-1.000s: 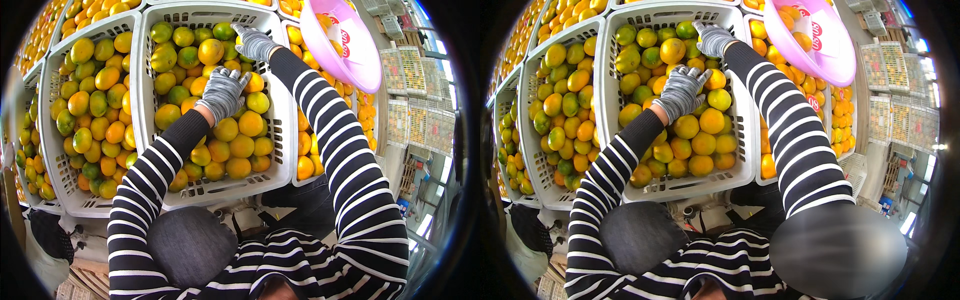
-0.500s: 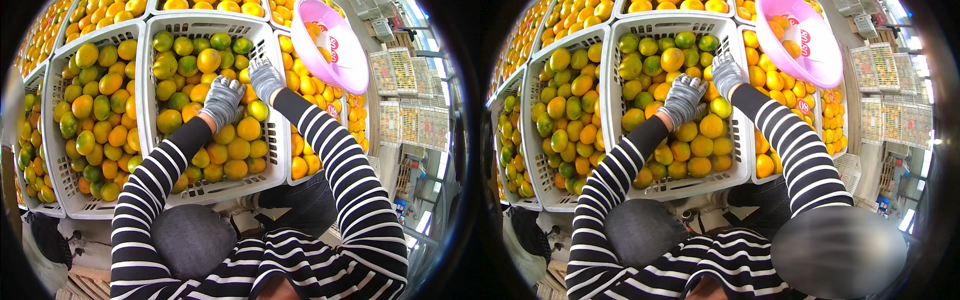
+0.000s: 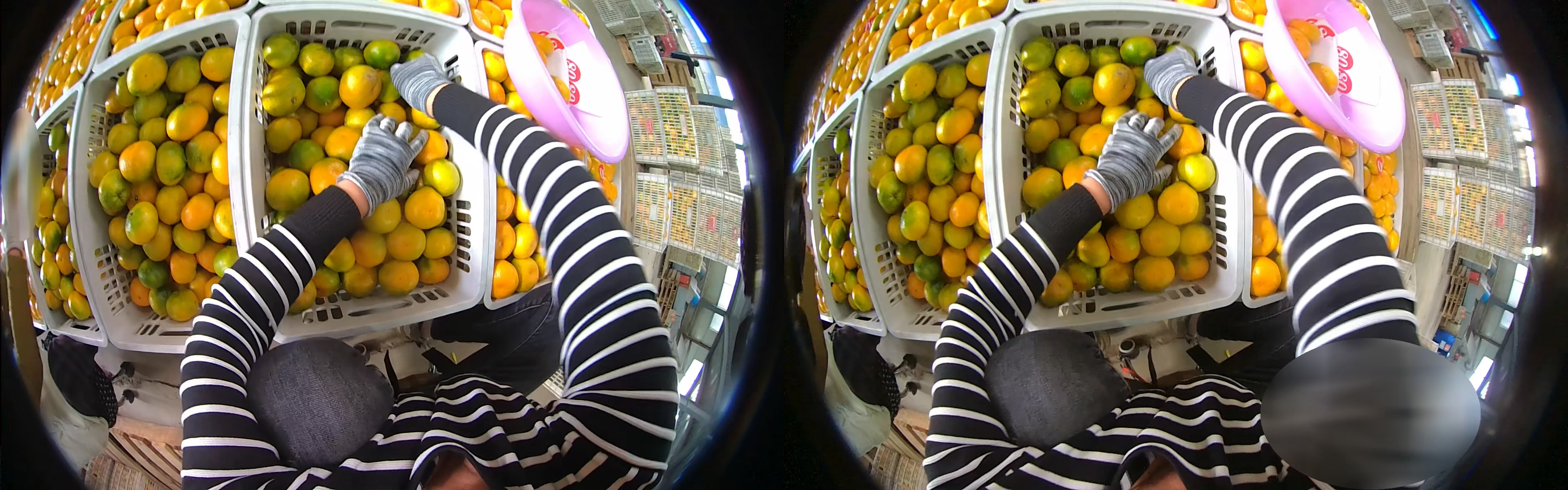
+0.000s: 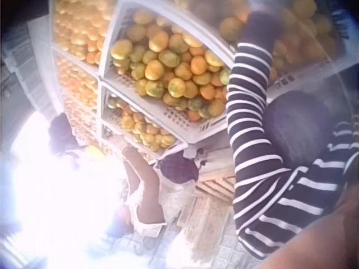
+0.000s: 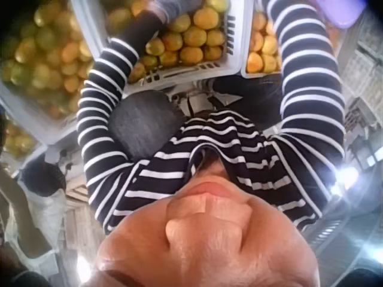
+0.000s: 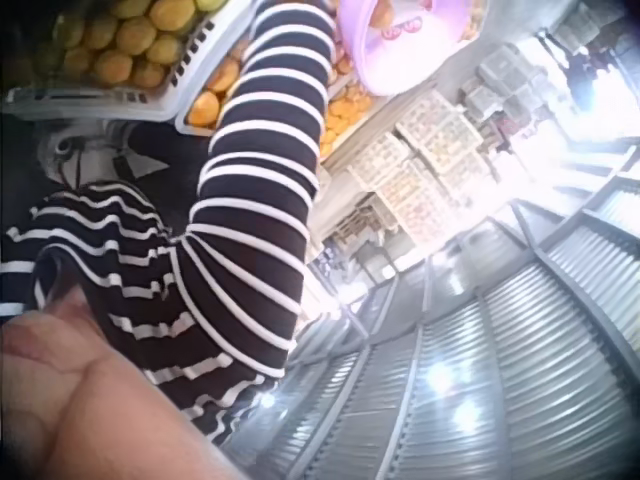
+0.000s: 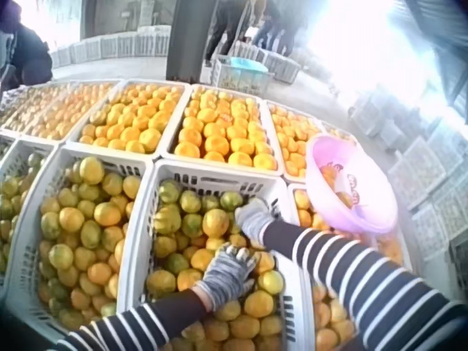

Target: The person sorts oranges from white crates into a pink bowl, handling them one by one with gloved hands. The person occasionally transfers oranges between crates and places selected fruit into the bowl.

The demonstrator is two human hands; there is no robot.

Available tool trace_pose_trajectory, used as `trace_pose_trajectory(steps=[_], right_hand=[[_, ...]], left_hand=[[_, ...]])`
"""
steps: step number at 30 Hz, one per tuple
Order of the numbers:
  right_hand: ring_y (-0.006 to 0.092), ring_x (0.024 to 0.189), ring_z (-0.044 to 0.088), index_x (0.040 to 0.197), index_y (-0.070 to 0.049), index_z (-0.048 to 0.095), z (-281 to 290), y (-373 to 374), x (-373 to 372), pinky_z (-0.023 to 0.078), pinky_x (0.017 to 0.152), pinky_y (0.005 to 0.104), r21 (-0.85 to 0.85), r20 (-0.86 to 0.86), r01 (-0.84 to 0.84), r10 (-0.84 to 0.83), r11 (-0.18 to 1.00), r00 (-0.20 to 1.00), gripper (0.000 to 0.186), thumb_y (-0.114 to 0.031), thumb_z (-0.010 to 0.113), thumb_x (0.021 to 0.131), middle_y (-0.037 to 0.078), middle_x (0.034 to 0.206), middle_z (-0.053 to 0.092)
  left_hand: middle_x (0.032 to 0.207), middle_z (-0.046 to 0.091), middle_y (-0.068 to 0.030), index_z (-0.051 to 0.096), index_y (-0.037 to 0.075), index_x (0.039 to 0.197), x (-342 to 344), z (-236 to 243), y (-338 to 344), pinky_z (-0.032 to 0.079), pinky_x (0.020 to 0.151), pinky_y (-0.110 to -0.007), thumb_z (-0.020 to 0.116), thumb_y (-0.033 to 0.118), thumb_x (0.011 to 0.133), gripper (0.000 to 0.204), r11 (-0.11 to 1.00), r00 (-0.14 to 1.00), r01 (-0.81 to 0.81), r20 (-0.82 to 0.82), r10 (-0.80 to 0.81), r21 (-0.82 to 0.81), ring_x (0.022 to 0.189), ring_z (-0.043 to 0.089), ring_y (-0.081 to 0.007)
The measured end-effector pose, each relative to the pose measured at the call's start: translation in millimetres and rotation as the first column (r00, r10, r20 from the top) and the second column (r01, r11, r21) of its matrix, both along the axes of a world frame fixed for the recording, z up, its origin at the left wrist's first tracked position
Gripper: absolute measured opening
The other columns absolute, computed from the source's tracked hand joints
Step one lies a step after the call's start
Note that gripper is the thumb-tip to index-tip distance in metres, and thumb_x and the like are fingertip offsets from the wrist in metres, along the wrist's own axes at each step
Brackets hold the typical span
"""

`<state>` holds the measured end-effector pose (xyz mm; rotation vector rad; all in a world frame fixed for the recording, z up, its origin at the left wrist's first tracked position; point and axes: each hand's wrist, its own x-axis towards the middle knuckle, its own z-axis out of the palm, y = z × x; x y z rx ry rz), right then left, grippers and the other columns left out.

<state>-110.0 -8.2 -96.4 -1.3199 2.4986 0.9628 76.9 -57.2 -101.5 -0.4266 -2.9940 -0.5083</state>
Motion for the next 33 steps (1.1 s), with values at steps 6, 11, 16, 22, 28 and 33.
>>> trace_pose_trajectory(steps=[6,11,16,22,28,33], right_hand=[[0.028,0.099,0.07,0.103,-0.009,0.069,5,20,-18,0.054,0.08,0.0433,-0.134,0.059,-0.072,0.08,0.988,0.995,0.031,-0.03,0.075,0.081,0.011,0.1,0.073],[0.0324,0.099,0.068,0.117,-0.007,0.064,54,45,13,0.054,0.082,0.0416,-0.173,0.346,0.036,0.026,0.984,0.938,0.035,-0.029,0.063,0.09,0.014,0.11,0.069],[0.0275,0.092,0.072,0.108,-0.01,0.068,13,51,32,0.057,0.074,0.0401,-0.051,0.019,-0.107,0.109,0.993,0.994,0.022,-0.015,0.051,0.095,0.013,0.103,0.071],[0.0259,0.09,0.071,0.104,-0.009,0.068,-3,60,33,0.057,0.075,0.0402,-0.115,-0.008,-0.14,0.14,0.983,0.99,0.022,-0.016,0.051,0.093,0.011,0.095,0.071],[0.03,0.103,0.067,0.113,-0.006,0.066,13,43,19,0.054,0.084,0.0412,0.031,0.098,-0.032,0.028,0.999,0.995,0.028,-0.021,0.051,0.094,0.015,0.111,0.069],[0.0344,0.139,0.038,0.145,-0.001,0.041,-22,93,64,0.028,0.116,0.0397,-0.626,0.586,0.634,-0.264,0.454,0.766,0.061,-0.038,0.049,0.097,0.022,0.149,0.041]], left_hand=[[0.124,0.057,-0.0128,0.054,0.012,0.136,-2,11,-3,0.034,0.108,-0.046,0.07,0.045,0.08,0.067,1.0,1.0,0.002,0.027,-0.001,-0.002,0.118,0.052,-0.0307],[0.125,0.058,-0.0125,0.054,0.013,0.137,1,8,-4,0.033,0.108,-0.046,0.069,0.047,0.08,0.069,0.998,0.998,-0.014,0.058,0.017,-0.059,0.119,0.051,-0.031],[0.121,0.058,-0.0116,0.054,0.013,0.138,3,-2,-1,0.034,0.108,-0.046,0.071,0.045,0.078,0.07,0.999,1.0,-0.012,0.001,0.012,-0.037,0.116,0.053,-0.0313],[0.114,0.059,-0.0116,0.058,0.012,0.131,1,6,-5,0.039,0.102,-0.047,0.074,0.041,0.074,0.066,0.995,1.0,0.007,-0.01,-0.007,0.096,0.111,0.053,-0.0324],[0.121,0.057,-0.0134,0.059,0.016,0.131,5,13,-10,0.037,0.104,-0.048,0.073,0.041,0.074,0.064,0.996,0.997,-0.001,0.079,-0.006,0.092,0.117,0.051,-0.0341],[0.122,0.055,-0.022,0.054,0.0,0.125,-5,7,-2,0.041,0.102,-0.044,0.073,0.032,0.075,0.062,0.948,0.99,-0.087,0.129,0.049,0.305,0.114,0.054,-0.0356]])
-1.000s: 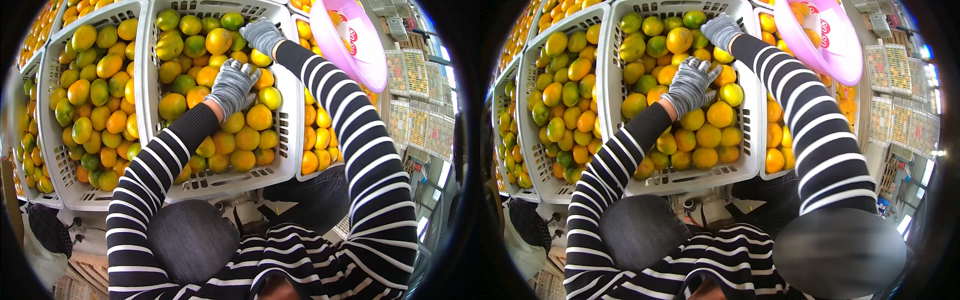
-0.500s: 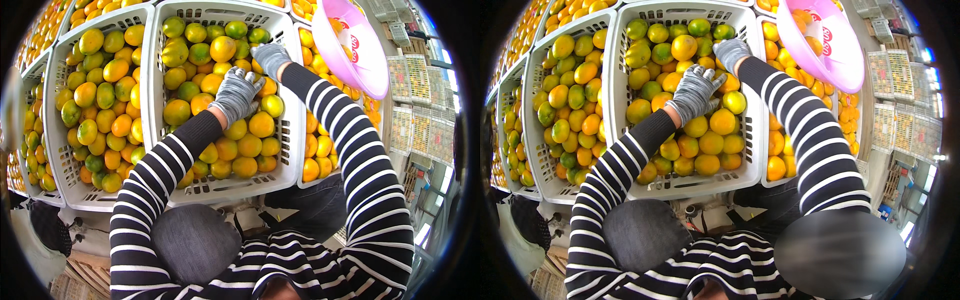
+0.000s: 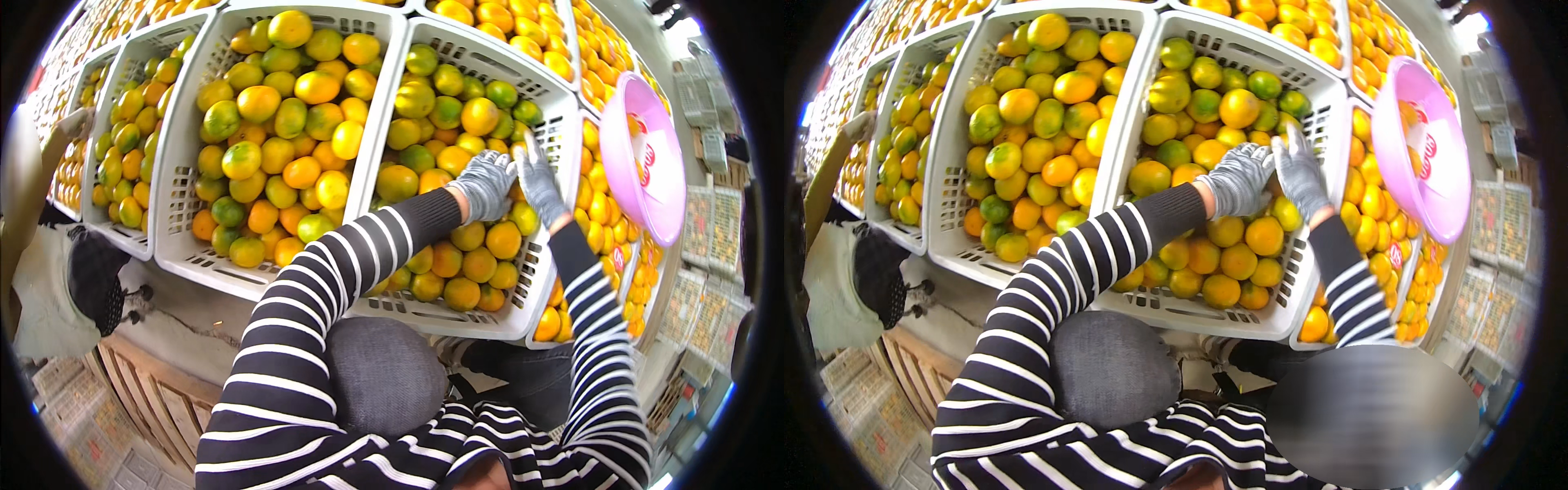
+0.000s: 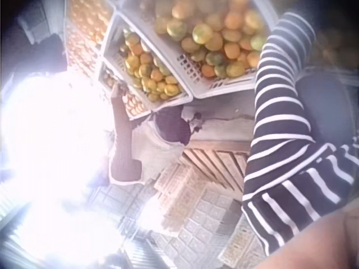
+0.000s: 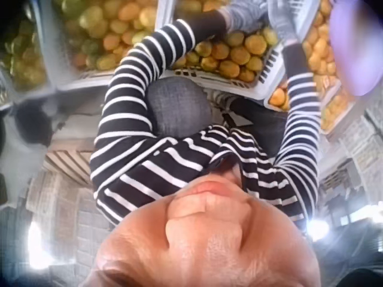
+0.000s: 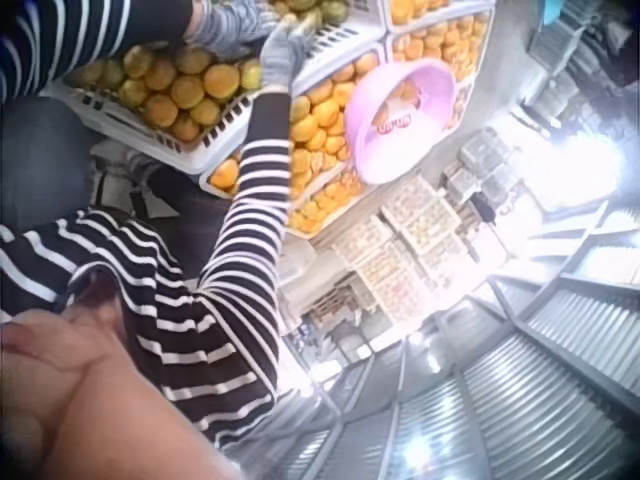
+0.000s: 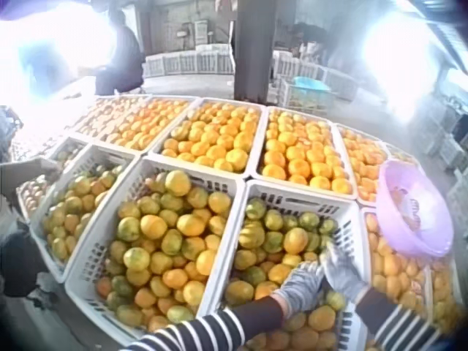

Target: The person sorts oranges from white crates into a pink bowl, handling them one by one with gloved hands. The person occasionally transfers oranges between crates and places selected fruit into the bowl.

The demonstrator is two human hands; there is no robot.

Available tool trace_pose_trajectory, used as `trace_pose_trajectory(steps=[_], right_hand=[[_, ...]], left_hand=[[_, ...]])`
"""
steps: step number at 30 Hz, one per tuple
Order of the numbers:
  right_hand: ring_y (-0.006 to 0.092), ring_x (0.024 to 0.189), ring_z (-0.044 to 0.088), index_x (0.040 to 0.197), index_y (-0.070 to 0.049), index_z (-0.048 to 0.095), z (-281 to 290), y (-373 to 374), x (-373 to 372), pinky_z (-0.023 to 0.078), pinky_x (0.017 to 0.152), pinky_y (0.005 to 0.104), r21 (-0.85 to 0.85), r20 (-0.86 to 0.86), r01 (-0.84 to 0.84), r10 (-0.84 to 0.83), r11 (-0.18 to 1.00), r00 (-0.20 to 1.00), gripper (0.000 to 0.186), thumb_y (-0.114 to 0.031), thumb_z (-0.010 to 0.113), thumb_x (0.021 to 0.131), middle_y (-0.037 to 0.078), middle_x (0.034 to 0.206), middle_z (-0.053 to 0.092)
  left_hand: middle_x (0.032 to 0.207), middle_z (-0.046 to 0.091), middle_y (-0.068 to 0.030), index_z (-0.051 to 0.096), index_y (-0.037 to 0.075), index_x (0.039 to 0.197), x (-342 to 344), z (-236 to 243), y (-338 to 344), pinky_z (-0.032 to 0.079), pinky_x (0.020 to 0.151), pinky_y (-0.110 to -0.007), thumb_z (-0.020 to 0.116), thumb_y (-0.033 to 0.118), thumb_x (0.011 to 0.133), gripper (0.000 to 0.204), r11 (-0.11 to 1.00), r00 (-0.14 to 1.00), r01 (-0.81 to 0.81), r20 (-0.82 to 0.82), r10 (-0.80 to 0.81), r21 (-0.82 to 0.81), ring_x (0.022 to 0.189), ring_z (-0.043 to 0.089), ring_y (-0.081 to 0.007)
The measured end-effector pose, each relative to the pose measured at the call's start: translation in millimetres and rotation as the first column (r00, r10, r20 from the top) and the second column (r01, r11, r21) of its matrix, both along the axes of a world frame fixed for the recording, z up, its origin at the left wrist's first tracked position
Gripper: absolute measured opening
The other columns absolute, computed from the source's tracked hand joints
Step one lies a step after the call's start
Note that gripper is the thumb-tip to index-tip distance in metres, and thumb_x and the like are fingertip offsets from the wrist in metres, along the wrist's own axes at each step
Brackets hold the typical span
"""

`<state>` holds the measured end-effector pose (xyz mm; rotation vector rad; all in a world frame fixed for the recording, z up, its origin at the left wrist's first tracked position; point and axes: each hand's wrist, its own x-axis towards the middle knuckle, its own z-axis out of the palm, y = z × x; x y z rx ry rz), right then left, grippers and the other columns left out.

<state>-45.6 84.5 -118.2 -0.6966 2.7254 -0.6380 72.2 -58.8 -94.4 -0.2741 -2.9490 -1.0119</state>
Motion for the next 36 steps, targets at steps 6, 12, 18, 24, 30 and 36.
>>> trace_pose_trajectory(steps=[6,12,18,24,30,36], right_hand=[[0.0319,0.142,0.033,0.143,-0.007,0.044,-45,12,10,0.028,0.116,0.0453,0.353,-0.299,-0.2,0.313,0.914,0.902,0.051,-0.035,0.039,0.102,0.018,0.149,0.042],[0.0317,0.124,0.053,0.13,-0.005,0.058,2,-13,52,0.037,0.108,0.0436,0.22,-0.268,-0.209,0.265,0.953,0.926,0.048,-0.04,0.047,0.099,0.016,0.131,0.06],[0.0324,0.114,0.059,0.117,-0.005,0.065,18,-10,56,0.044,0.099,0.0436,0.083,-0.269,-0.184,0.2,0.979,0.942,0.044,-0.041,0.052,0.095,0.014,0.121,0.065],[0.0321,0.127,0.049,0.134,-0.006,0.053,40,-8,70,0.035,0.109,0.0478,0.249,-0.265,-0.22,0.285,0.943,0.921,0.054,-0.038,0.059,0.09,0.016,0.138,0.052],[0.033,0.125,0.053,0.134,-0.002,0.052,44,26,34,0.041,0.107,0.0391,-0.121,0.051,-0.121,0.128,0.985,0.99,0.048,-0.029,0.057,0.094,0.02,0.136,0.054],[0.0324,0.132,0.047,0.143,-0.008,0.044,37,-66,1,0.04,0.109,0.0415,-0.062,-0.155,-0.283,0.271,0.957,0.95,0.061,-0.037,0.061,0.092,0.017,0.144,0.048]], left_hand=[[0.117,0.061,-0.0252,0.058,-0.004,0.117,-3,1,-18,0.05,0.094,-0.045,0.057,0.011,0.084,0.036,0.973,0.988,-0.122,0.12,0.1,0.197,0.108,0.061,-0.0406],[0.087,0.065,-0.0132,0.062,0.006,0.09,31,61,-76,0.053,0.071,-0.044,0.058,0.019,0.087,0.014,0.962,0.954,-0.272,-0.13,0.271,0.012,0.078,0.066,-0.0314],[0.087,0.065,-0.0117,0.065,0.01,0.094,123,58,-230,0.05,0.067,-0.047,0.065,0.023,0.08,0.019,0.651,0.835,-0.533,-0.215,0.506,-0.54,0.079,0.064,-0.0324],[0.13,0.057,-0.0171,0.048,0.009,0.138,135,35,-259,0.046,0.1,-0.043,0.075,0.027,0.075,0.071,0.515,0.828,-0.174,0.159,0.538,-0.839,0.12,0.055,-0.0325],[0.122,0.063,-0.0152,0.056,0.004,0.127,153,52,-284,0.051,0.091,-0.039,0.075,0.032,0.083,0.055,0.604,0.732,-0.679,0.336,0.592,0.416,0.107,0.062,-0.0279],[0.135,0.051,-0.0259,0.049,0.001,0.135,141,98,-228,0.053,0.087,-0.039,0.063,0.045,0.09,0.065,-0.481,0.934,-0.185,0.305,0.185,0.857,0.124,0.051,-0.0393]])
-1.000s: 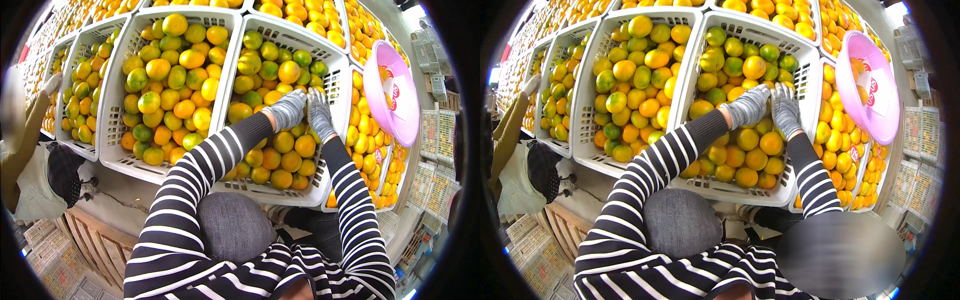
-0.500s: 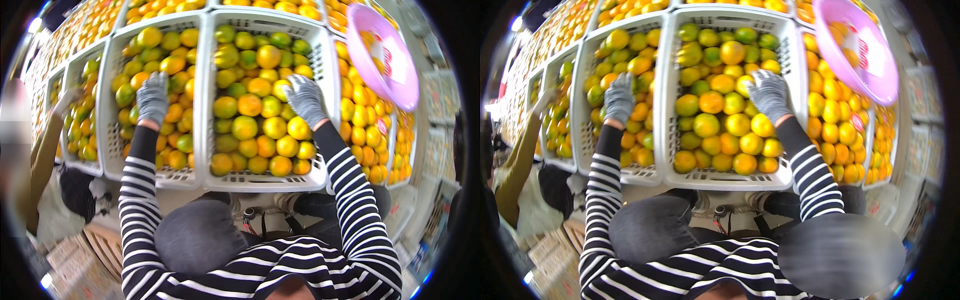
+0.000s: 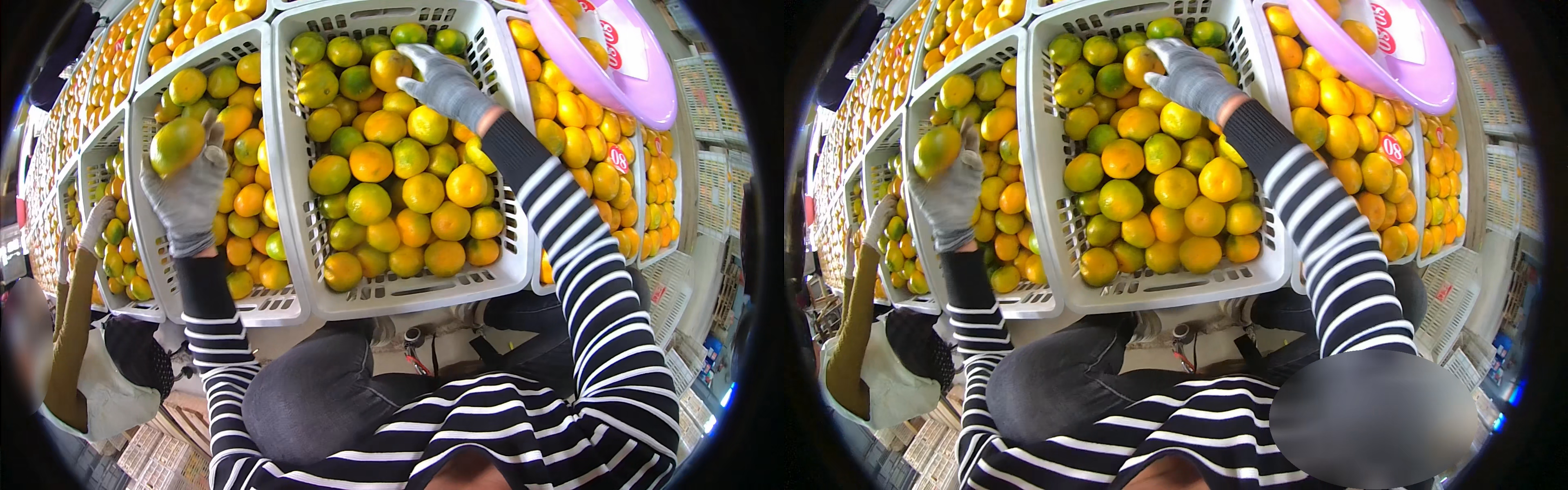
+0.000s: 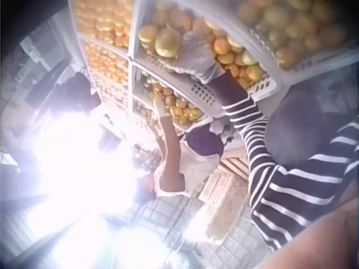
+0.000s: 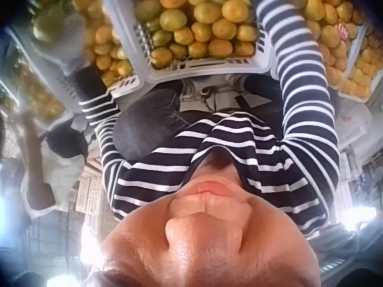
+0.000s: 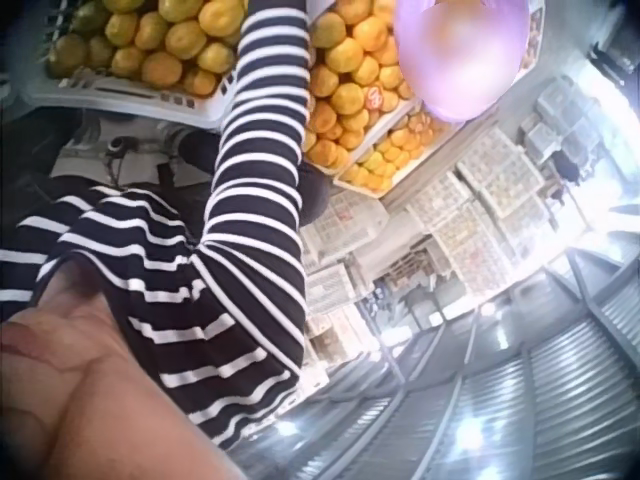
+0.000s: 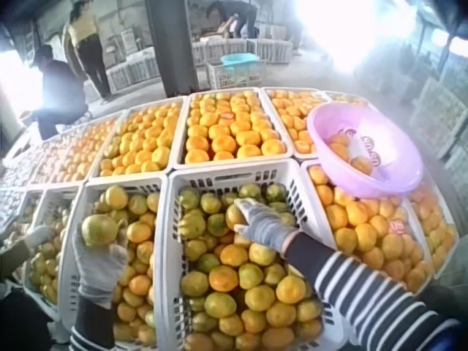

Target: The person sorts oranges from white crates into a pink bowl, handling them one by one with gloved hands. The person occasionally transfers oranges between crates and places selected fruit into the bowl.

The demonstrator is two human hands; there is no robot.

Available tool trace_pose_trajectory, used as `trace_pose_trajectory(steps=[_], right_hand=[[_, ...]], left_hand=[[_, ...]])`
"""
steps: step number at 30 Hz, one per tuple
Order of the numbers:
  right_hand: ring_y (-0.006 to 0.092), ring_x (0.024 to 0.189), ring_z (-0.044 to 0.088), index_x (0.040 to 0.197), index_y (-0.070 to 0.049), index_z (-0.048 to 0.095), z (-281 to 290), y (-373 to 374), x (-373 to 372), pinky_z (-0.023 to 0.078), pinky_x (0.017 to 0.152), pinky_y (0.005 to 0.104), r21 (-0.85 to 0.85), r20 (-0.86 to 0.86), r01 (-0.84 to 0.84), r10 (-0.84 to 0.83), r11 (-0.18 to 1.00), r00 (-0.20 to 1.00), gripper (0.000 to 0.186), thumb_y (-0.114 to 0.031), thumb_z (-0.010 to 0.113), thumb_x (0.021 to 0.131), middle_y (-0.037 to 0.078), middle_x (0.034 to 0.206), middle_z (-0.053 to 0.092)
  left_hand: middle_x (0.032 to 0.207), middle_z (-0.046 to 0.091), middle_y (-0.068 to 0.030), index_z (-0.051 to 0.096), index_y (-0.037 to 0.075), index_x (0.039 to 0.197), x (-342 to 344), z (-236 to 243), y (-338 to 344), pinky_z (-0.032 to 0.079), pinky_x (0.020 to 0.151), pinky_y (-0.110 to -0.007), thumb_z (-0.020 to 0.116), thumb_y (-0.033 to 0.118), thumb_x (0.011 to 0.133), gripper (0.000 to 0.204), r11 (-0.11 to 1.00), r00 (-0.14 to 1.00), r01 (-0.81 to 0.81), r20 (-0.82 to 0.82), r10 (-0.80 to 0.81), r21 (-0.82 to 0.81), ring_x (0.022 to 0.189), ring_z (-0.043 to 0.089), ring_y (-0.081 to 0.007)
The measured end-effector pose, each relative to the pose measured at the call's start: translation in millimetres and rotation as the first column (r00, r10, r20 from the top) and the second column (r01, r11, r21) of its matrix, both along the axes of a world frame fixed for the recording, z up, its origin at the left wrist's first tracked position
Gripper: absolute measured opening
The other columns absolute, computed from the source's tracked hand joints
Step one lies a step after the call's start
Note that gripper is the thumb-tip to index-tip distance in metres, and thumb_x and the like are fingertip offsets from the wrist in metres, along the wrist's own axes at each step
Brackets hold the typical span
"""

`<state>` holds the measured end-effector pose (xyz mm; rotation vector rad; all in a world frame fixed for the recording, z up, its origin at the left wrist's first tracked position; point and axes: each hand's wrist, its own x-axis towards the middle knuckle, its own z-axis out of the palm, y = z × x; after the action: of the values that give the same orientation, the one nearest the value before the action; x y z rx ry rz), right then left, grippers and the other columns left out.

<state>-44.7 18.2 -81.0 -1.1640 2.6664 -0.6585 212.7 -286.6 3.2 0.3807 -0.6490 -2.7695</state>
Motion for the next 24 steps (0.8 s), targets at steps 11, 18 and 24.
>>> trace_pose_trajectory(steps=[11,18,24], right_hand=[[0.0304,0.104,0.068,0.129,-0.004,0.058,40,23,-60,0.052,0.095,0.0389,0.329,0.25,-0.173,0.091,0.928,0.964,0.077,-0.053,0.076,0.072,0.019,0.11,0.07],[0.0376,0.128,0.046,0.148,-0.01,0.038,-25,37,3,0.03,0.112,0.0487,0.323,-0.311,-0.029,0.135,0.946,0.941,0.064,-0.045,0.05,0.096,0.019,0.137,0.051],[0.0356,0.129,0.048,0.143,-0.009,0.044,-26,37,7,0.034,0.11,0.0487,0.296,-0.278,-0.025,0.111,0.955,0.954,0.06,-0.045,0.051,0.096,0.018,0.139,0.05]], left_hand=[[0.103,0.066,-0.0155,0.057,0.002,0.12,-77,-19,58,0.05,0.063,-0.03,0.052,0.057,0.097,0.06,0.817,0.907,0.421,0.164,-0.388,-0.394,0.085,0.064,-0.0248],[0.119,0.061,-0.0074,0.052,0.011,0.13,-99,-31,72,0.053,0.083,-0.031,0.066,0.045,0.093,0.052,0.86,0.958,0.287,0.151,-0.245,-0.423,0.108,0.062,-0.0182],[0.123,0.06,-0.0124,0.05,0.007,0.133,-157,-58,61,0.054,0.081,-0.037,0.069,0.049,0.087,0.065,-0.462,0.965,-0.163,0.045,-0.257,0.872,0.109,0.063,-0.0251]])
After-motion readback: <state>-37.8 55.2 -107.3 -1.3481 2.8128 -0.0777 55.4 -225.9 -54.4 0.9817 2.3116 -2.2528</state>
